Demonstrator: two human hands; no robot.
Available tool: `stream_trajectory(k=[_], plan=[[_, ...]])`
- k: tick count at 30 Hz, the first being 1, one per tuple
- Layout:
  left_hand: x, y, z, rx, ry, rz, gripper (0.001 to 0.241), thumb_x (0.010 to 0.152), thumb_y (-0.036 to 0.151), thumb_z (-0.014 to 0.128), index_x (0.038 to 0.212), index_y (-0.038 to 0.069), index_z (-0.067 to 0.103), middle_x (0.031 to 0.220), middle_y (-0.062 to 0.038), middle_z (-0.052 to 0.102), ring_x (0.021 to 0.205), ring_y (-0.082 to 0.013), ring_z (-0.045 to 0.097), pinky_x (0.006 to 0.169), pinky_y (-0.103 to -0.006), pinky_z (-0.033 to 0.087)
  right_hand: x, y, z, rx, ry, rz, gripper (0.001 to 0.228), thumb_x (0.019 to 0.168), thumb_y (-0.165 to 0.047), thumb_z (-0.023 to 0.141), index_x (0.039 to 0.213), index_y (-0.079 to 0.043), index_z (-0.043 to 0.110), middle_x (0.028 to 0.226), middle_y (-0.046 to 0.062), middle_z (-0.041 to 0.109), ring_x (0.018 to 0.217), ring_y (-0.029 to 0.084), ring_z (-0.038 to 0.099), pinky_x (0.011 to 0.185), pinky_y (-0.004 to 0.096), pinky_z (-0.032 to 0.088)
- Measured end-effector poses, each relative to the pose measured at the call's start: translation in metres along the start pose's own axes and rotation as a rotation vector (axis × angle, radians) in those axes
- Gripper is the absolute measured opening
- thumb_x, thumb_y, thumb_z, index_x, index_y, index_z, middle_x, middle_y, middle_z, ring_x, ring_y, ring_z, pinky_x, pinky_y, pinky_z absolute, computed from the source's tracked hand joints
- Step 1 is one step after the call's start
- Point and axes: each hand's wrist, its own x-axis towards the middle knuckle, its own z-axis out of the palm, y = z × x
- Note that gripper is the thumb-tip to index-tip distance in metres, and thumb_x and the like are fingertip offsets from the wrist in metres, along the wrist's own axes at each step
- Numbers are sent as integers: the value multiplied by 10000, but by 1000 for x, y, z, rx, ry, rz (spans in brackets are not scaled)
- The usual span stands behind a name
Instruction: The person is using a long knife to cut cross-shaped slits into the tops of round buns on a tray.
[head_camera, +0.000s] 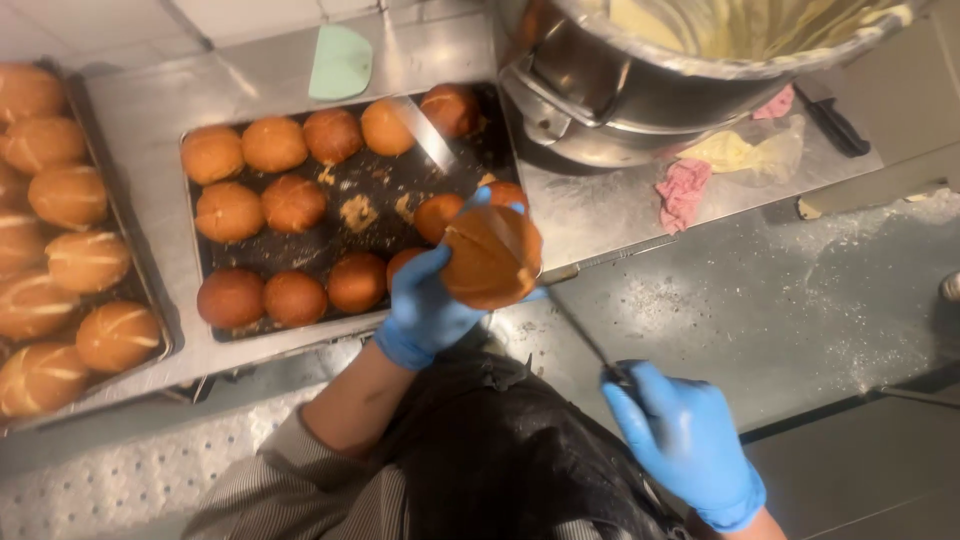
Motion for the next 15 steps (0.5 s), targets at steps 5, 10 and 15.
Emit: stream_trajectory(k=[5, 10, 15], plan=[[3, -7, 10, -273, -2, -72, 679, 1018, 539, 522, 1568, 174, 361, 1576, -101, 443, 1460, -365, 403, 1174, -675, 304, -4, -2, 18, 115, 11, 198, 153, 878, -119, 695, 1024, -77, 711, 596, 128, 669, 468, 281, 673, 470, 351, 501], [15, -32, -6, -62, 94, 182, 663, 1075, 516, 512, 1637, 190, 378, 1569, -54, 412, 1533, -299, 372, 1326, -555, 272, -10, -8, 37, 274, -17, 276, 191, 895, -102, 658, 1072, -57, 714, 538, 101, 651, 418, 222, 665, 465, 332, 510], [20, -35, -12, -2, -39, 217, 835, 1015, 691, 471, 1659, 180, 320, 1678, -103, 387, 1552, -334, 368, 1306, -532, 279, -3, -16, 44, 185, -13, 186, 176, 898, -109, 663, 1063, -53, 690, 700, 125, 730, 546, 287, 722, 504, 351, 542]])
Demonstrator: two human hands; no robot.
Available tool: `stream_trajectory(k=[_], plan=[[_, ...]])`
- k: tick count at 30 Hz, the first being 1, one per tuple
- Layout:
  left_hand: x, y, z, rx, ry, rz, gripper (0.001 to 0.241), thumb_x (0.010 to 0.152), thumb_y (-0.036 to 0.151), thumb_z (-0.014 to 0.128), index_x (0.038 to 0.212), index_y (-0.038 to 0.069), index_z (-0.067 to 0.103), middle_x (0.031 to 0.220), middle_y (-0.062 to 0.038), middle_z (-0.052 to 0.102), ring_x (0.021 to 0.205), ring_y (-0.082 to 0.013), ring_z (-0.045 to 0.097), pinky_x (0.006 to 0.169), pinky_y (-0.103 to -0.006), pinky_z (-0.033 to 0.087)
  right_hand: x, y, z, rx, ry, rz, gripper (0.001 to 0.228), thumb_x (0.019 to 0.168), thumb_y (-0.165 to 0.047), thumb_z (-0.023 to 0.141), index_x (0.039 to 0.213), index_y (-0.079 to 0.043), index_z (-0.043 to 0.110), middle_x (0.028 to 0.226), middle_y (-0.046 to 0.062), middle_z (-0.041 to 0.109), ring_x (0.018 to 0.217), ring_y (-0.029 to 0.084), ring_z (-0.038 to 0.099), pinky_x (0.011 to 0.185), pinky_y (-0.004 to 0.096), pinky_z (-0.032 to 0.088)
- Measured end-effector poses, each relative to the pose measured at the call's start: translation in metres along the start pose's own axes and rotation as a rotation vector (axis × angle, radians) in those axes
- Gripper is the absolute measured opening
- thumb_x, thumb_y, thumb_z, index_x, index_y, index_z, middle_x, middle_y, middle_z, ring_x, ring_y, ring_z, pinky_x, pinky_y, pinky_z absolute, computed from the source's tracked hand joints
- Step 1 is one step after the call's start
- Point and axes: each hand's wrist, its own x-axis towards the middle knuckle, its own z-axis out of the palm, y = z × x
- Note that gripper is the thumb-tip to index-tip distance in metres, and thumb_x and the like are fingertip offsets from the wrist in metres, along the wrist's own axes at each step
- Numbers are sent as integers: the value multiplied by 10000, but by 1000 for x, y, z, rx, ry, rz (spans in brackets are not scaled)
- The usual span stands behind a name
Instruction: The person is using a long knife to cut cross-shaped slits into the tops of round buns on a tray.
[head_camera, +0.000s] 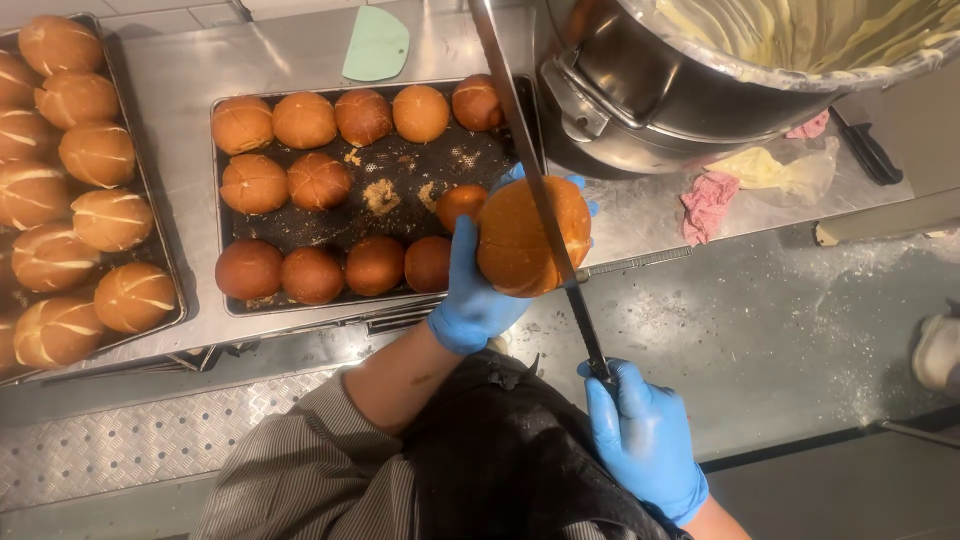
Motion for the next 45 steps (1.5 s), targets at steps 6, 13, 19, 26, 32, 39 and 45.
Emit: stream_trajectory(k=[6, 13, 19, 26, 32, 39, 45], plan=[[0, 7, 13, 55, -121, 0, 774, 1004, 564, 605, 1631, 247, 279, 1624, -107, 390, 1508, -410, 422, 1177, -640, 403, 6, 9, 6, -150, -2, -111, 172, 902, -100, 658, 1059, -34, 635, 721, 138, 724, 574, 343, 698, 522, 409, 527], [-1, 19, 7, 53, -23, 8, 852, 994, 565, 652, 1645, 140, 305, 1599, -161, 435, 1493, -395, 448, 1254, -544, 404, -2, 19, 10, -133, -65, -137, 141, 891, -105, 663, 1018, -45, 652, 650, 143, 695, 535, 349, 682, 493, 416, 518], [-9, 0, 14, 185, -132, -86, 809, 962, 580, 675, 1568, 152, 353, 1580, -161, 439, 1436, -316, 512, 1232, -475, 398, 15, 0, 13, -107, 32, -156, 109, 920, -94, 651, 1018, -48, 640, 682, 160, 680, 554, 357, 665, 499, 416, 508], [-2, 23, 18, 34, 11, 9, 849, 972, 604, 619, 1620, 147, 318, 1664, -162, 379, 1459, -357, 455, 1196, -564, 395, 7, 16, 24, -135, -19, -177, 91, 902, -102, 664, 971, -49, 637, 613, 151, 655, 506, 356, 658, 475, 428, 504], [-18, -8, 7, 54, -57, -70, 861, 1003, 585, 606, 1658, 120, 296, 1678, -152, 337, 1533, -308, 395, 1311, -491, 296, 22, 9, 27, -135, 25, -160, 107, 926, -116, 676, 941, -36, 607, 643, 168, 650, 554, 378, 651, 496, 434, 491], [-19, 4, 16, 140, -93, -7, 879, 1024, 576, 596, 1681, 129, 219, 1689, -153, 357, 1553, -325, 389, 1346, -467, 276, 14, 16, 37, -62, -39, -188, 103, 890, -88, 664, 975, -37, 637, 714, 178, 697, 586, 382, 675, 506, 437, 511], [-14, 34, 20, 50, -80, 83, 861, 1044, 561, 549, 1713, 169, 173, 1616, -130, 373, 1488, -297, 414, 1290, -430, 293, 37, 9, 43, -127, -61, -180, 123, 928, -135, 679, 943, -31, 615, 677, 184, 669, 589, 393, 668, 514, 452, 496]])
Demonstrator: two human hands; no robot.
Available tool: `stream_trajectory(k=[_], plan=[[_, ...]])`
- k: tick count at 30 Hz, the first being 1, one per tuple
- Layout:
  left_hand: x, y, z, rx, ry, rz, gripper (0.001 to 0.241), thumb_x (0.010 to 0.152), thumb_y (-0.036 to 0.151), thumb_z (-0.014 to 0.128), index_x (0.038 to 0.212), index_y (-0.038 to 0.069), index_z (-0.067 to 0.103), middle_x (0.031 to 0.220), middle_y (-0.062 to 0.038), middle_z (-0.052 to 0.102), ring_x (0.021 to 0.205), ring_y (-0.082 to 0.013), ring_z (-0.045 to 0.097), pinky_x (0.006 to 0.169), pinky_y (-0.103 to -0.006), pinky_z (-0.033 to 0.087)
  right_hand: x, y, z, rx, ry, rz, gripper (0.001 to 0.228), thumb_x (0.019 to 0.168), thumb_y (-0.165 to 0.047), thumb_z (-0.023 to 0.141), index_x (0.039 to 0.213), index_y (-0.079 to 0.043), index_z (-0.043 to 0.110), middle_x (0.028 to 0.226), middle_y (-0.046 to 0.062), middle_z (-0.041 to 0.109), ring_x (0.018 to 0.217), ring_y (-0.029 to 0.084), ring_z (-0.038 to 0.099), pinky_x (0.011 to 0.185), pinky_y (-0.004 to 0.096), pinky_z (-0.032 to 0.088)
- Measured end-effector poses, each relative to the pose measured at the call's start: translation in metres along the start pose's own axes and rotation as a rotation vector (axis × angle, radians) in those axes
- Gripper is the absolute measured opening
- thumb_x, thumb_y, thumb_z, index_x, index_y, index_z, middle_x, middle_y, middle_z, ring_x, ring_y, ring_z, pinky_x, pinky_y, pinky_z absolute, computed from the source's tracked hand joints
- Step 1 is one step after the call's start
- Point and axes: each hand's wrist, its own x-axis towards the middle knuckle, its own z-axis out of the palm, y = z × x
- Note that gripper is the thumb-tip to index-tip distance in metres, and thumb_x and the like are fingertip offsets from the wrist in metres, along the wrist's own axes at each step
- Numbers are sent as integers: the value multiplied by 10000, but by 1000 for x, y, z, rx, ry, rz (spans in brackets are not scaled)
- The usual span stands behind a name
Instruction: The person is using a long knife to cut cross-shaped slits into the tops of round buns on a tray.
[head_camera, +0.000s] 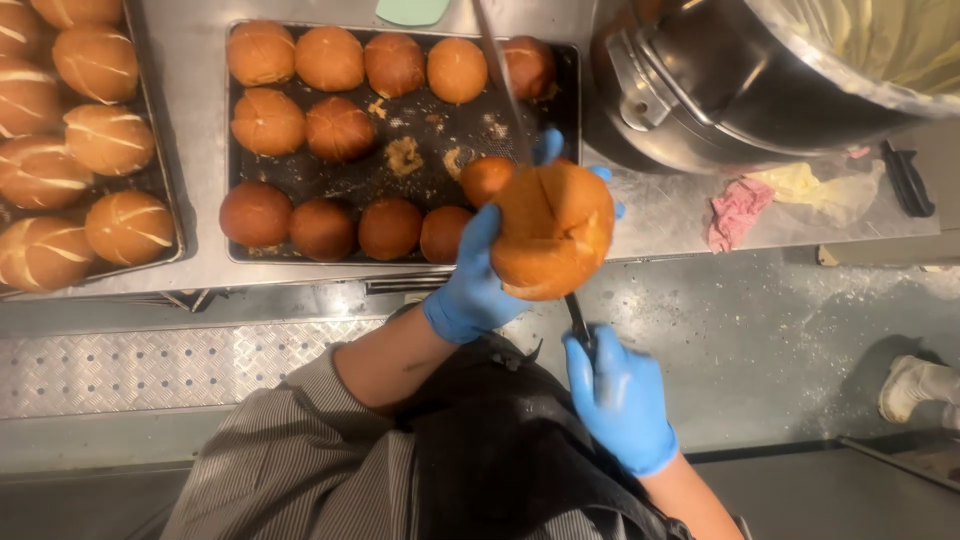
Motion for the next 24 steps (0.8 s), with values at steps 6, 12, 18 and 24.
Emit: stream_trajectory(k=[6, 12, 18, 24], plan=[[-6, -11, -62, 100, 297, -48, 733, 1108, 374, 537, 1680, -9, 283, 1640, -115, 402, 1518, -232, 423, 1298, -380, 330, 18, -2, 18, 47, -65, 84, 128, 935, -145, 669, 986, -34, 632, 679, 191, 665, 588, 396, 667, 499, 455, 488], [-13, 24, -97, 586, 663, 89, 586, 973, 101, 639, 1507, -10, 424, 1373, -138, 598, 1240, -222, 600, 1087, -346, 502, 63, 17, 56, 208, -229, 130, 207, 980, -224, 662, 923, -27, 632, 664, 173, 659, 575, 384, 652, 501, 443, 496], [-16, 57, -188, 971, 805, 74, 509, 951, 147, 668, 1409, -6, 506, 1311, -113, 624, 1177, -204, 615, 1038, -337, 517, 83, -16, 57, -352, -26, -54, 215, 987, -258, 681, 924, -53, 661, 630, 150, 655, 511, 358, 633, 487, 447, 489], [1, 112, -285, 1075, 780, -23, 518, 990, 187, 645, 1438, -2, 469, 1342, -173, 643, 1207, -255, 639, 1057, -365, 524, 92, -1, 36, -315, 41, 73, 199, 1024, -242, 680, 1053, -45, 688, 683, 168, 657, 568, 379, 634, 527, 448, 486]])
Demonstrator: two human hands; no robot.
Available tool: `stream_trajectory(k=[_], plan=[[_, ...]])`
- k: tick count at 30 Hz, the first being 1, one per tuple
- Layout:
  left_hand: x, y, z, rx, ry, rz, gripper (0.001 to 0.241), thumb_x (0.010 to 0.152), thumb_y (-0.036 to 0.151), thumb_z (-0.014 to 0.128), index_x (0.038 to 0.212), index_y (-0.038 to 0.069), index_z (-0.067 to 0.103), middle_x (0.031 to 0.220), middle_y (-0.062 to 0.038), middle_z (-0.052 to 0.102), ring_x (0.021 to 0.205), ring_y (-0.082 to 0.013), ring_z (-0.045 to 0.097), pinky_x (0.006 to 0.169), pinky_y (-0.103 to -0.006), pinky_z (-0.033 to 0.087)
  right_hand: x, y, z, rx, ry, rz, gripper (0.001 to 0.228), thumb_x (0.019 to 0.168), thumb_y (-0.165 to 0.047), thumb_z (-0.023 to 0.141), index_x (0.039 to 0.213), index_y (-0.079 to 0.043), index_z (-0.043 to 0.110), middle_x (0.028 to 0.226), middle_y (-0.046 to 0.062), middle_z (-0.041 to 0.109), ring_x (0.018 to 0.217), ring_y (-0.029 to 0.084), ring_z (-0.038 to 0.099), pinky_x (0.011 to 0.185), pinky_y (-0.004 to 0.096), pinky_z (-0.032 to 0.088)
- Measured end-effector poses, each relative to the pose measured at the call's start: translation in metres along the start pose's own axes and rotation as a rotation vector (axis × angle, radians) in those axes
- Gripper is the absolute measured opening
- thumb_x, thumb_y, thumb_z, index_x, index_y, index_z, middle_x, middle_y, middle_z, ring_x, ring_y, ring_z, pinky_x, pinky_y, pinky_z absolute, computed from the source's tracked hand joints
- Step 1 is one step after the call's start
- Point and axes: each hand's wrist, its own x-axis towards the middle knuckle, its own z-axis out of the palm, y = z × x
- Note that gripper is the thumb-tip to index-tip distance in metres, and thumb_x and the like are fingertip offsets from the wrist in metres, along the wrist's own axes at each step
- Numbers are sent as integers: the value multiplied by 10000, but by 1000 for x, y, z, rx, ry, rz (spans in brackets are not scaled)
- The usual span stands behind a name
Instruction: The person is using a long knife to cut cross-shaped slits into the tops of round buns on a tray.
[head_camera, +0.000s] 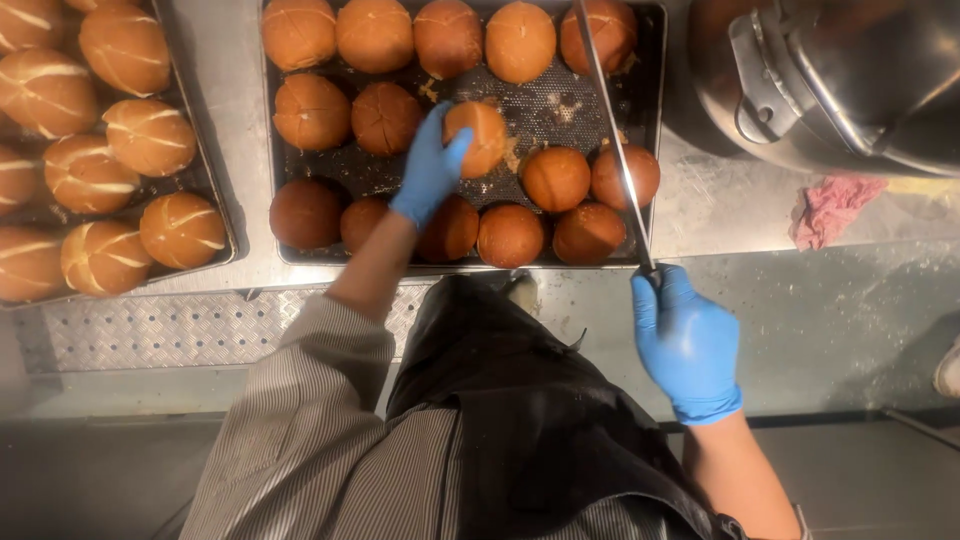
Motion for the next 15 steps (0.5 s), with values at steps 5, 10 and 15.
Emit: stream_trajectory(k=[5, 10, 15], plan=[[1, 15, 7, 1120, 17, 462, 549, 979, 110, 605, 1482, -34, 436, 1501, -286, 474, 1330, -460, 523, 1136, -480, 454, -20, 24, -2, 30, -33, 144, 194, 1020, -248, 671, 1026, -55, 686, 692, 169, 668, 603, 383, 656, 546, 455, 497], [-16, 10, 77, 1208, -226, 552, 453, 991, 134, 569, 1427, 21, 520, 1503, -259, 474, 1388, -473, 478, 1192, -517, 420, -56, 42, -7, 88, -5, 279, 202, 1019, -241, 660, 1053, -44, 691, 729, 181, 677, 624, 390, 661, 547, 444, 500], [17, -11, 120, 958, -464, 221, 751, 828, 370, 703, 1436, -29, 512, 1312, -299, 624, 1231, -433, 598, 1073, -462, 479, -84, 54, -17, 84, -26, 463, 210, 1000, -256, 667, 1043, -55, 708, 665, 182, 672, 567, 370, 671, 532, 442, 502]])
